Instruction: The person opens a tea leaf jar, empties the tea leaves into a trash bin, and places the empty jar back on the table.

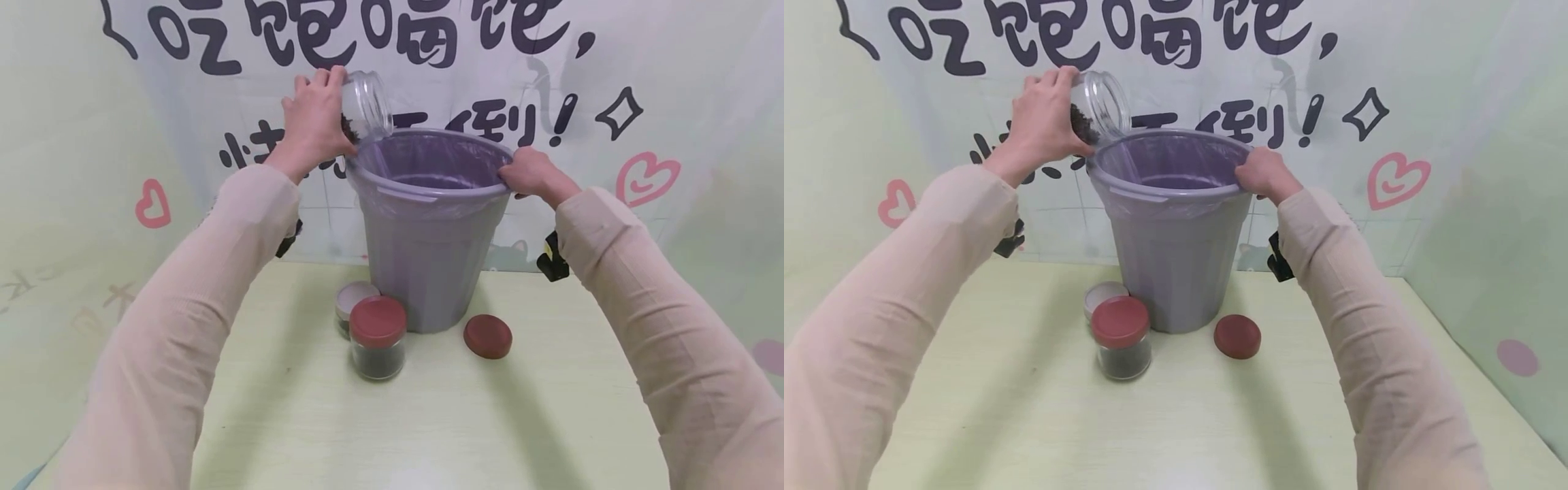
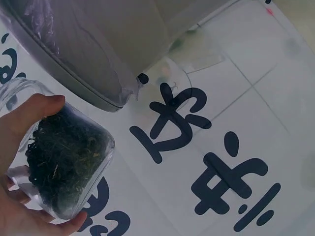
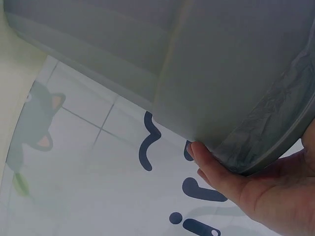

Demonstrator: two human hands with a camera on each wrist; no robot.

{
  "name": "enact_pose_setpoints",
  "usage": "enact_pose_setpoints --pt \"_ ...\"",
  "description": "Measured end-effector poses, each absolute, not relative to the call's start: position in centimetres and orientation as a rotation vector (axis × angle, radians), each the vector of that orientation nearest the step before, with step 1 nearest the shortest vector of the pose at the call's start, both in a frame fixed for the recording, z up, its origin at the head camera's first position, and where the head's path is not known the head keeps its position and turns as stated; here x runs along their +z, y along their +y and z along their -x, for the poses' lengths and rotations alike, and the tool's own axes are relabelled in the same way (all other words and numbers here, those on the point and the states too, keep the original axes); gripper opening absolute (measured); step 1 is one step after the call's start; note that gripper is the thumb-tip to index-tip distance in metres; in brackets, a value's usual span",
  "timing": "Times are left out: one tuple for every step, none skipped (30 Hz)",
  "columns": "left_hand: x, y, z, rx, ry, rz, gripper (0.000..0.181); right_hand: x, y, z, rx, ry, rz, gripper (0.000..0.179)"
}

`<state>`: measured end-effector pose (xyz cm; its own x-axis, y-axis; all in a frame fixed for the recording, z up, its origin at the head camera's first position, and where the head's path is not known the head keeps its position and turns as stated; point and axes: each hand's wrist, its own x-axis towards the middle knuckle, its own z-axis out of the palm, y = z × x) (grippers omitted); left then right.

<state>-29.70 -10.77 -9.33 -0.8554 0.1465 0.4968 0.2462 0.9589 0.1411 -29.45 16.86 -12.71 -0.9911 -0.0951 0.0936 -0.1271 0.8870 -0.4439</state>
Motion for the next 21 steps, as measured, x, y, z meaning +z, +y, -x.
enact_pose_setpoints --pt "-9.2 -10.6 29.8 -0.227 -2.613 0.291 0.094 -12.7 16.8 29.5 0.708 -2.990 -0.172 0.011" --pt "-9.1 -10.4 29.8 -0.183 -2.614 0.303 0.094 -12.7 16.8 29.5 0.709 -2.995 -0.166 0.010" --pt "-9.1 -10.2 29.9 -0.144 -2.614 0.316 0.093 -12.7 16.8 29.6 0.705 -3.002 -0.160 0.010" --pt "-9.0 -10.0 30.0 -0.112 -2.615 0.327 0.094 -12.7 16.7 29.6 0.703 -3.009 -0.153 0.010" --pt "-8.9 -9.7 30.0 -0.082 -2.612 0.339 0.093 -12.7 16.7 29.7 0.695 -3.016 -0.144 0.011" --pt "-8.9 -9.5 30.1 -0.061 -2.611 0.345 0.093 -12.6 16.6 29.7 0.678 -3.022 -0.138 0.012" --pt "-8.9 -9.3 30.2 -0.042 -2.607 0.352 0.092 -12.6 16.6 29.8 0.663 -3.026 -0.129 0.013" --pt "-8.8 -9.1 30.2 -0.031 -2.604 0.358 0.092 -12.6 16.6 29.8 0.645 -3.025 -0.121 0.013" --pt "-8.8 -8.9 30.3 -0.021 -2.603 0.363 0.092 -12.6 16.5 29.8 0.623 -3.024 -0.115 0.014" --pt "-8.8 -8.8 30.4 -0.010 -2.599 0.369 0.092 -12.6 16.5 29.9 0.596 -3.022 -0.110 0.015" --pt "-8.8 -8.6 30.4 0.003 -2.595 0.373 0.092 -12.5 16.5 29.9 0.579 -3.021 -0.102 0.015" --pt "-8.9 -8.5 30.5 0.018 -2.592 0.376 0.092 -12.5 16.5 29.9 0.561 -3.021 -0.098 0.015" --pt "-8.9 -8.4 30.6 0.035 -2.586 0.381 0.091 -12.5 16.4 29.9 0.545 -3.020 -0.094 0.015" --pt "-9.0 -8.3 30.6 0.053 -2.580 0.385 0.090 -12.5 16.4 30.0 0.529 -3.019 -0.095 0.016" --pt "-9.0 -8.3 30.7 0.072 -2.572 0.390 0.089 -12.5 16.4 30.0 0.518 -3.021 -0.096 0.016" --pt "-9.1 -8.2 30.8 0.092 -2.562 0.394 0.087 -12.5 16.4 30.0 0.506 -3.022 -0.098 0.016" --pt "-9.1 -8.2 30.8 0.111 -2.552 0.399 0.086 -12.5 16.4 30.0 0.499 -3.023 -0.099 0.016" --pt "-9.2 -8.2 30.9 0.128 -2.542 0.404 0.084 -12.5 16.4 30.0 0.486 -3.023 -0.102 0.016" --pt "-9.3 -8.2 30.9 0.143 -2.531 0.409 0.083 -12.6 16.4 30.0 0.473 -3.023 -0.106 0.017" --pt "-9.3 -8.2 30.9 0.158 -2.525 0.414 0.082 -12.6 16.4 30.0 0.467 -3.023 -0.107 0.017" --pt "-9.4 -8.1 31.0 0.175 -2.518 0.418 0.080 -12.6 16.4 30.0 0.463 -3.024 -0.107 0.018"
